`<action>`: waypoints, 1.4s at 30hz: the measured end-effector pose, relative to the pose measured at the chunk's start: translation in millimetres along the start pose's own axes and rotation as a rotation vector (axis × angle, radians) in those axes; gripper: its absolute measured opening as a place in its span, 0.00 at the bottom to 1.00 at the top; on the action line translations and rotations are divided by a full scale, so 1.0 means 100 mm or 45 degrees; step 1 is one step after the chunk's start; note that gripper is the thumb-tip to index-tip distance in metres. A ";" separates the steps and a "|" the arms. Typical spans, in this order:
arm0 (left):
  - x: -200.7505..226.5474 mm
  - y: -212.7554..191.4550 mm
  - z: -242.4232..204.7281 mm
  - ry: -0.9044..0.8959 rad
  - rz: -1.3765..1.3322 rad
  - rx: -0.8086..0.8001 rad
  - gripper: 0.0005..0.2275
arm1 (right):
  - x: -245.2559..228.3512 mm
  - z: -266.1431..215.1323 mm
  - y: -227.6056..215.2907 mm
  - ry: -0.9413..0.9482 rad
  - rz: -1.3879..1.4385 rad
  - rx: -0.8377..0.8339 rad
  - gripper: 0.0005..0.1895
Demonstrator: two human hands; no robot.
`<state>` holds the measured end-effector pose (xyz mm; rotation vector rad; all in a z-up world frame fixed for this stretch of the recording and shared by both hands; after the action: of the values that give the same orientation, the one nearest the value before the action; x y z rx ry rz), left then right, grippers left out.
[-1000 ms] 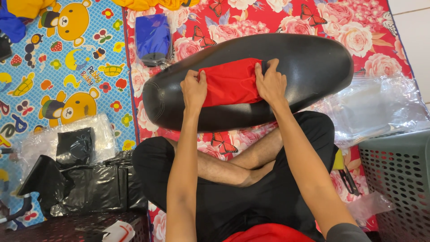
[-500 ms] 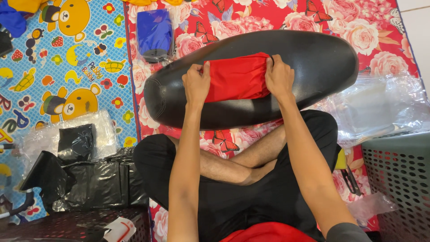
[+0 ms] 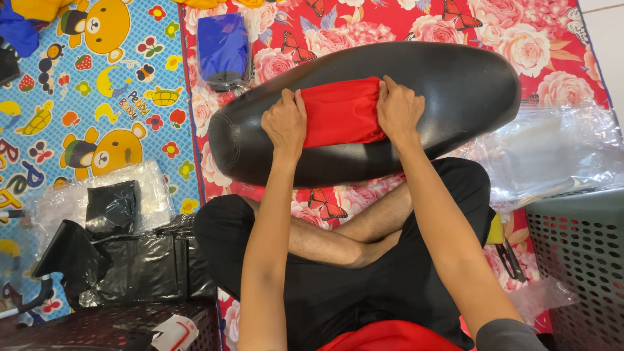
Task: Wiping a motorcycle seat with a cloth and then fitting a red fabric cover over it
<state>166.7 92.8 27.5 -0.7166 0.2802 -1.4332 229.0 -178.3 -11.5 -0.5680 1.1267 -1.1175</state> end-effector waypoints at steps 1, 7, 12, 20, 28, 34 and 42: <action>0.02 -0.02 0.00 0.108 0.063 0.141 0.10 | -0.03 0.00 -0.02 -0.017 -0.009 0.036 0.19; -0.07 -0.03 0.03 -0.006 -0.054 0.146 0.10 | -0.16 -0.04 -0.25 0.006 0.237 0.157 0.07; -0.07 -0.08 0.06 -0.031 -0.090 0.156 0.10 | -0.16 -0.07 -0.30 -0.148 0.237 0.311 0.03; -0.07 -0.10 0.08 -0.010 -0.118 0.168 0.10 | -0.46 -0.21 -0.49 -0.833 0.149 0.611 0.11; -0.03 -0.09 0.06 0.041 -0.067 0.145 0.10 | -0.34 -0.28 -0.27 -0.984 0.367 -0.076 0.22; -0.04 -0.02 0.06 0.126 -0.024 0.099 0.10 | -0.28 -0.26 -0.11 -0.941 0.334 -0.301 0.25; 0.02 -0.14 0.11 0.061 -0.266 -0.083 0.08 | -0.28 -0.28 -0.01 -1.060 0.309 -0.155 0.26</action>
<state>161.9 94.3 44.9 -0.7826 0.2970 -1.6473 203.0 -148.5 -9.1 -0.8602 0.5108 -0.5045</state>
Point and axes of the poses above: each hand's wrist, its own z-axis towards the middle knuckle, its own y-axis out of the palm, x = y × z, the point moved 8 cm from there along z, towards the middle knuckle, and after that the axes turned 12 degrees about x, right-handed, at the moved point
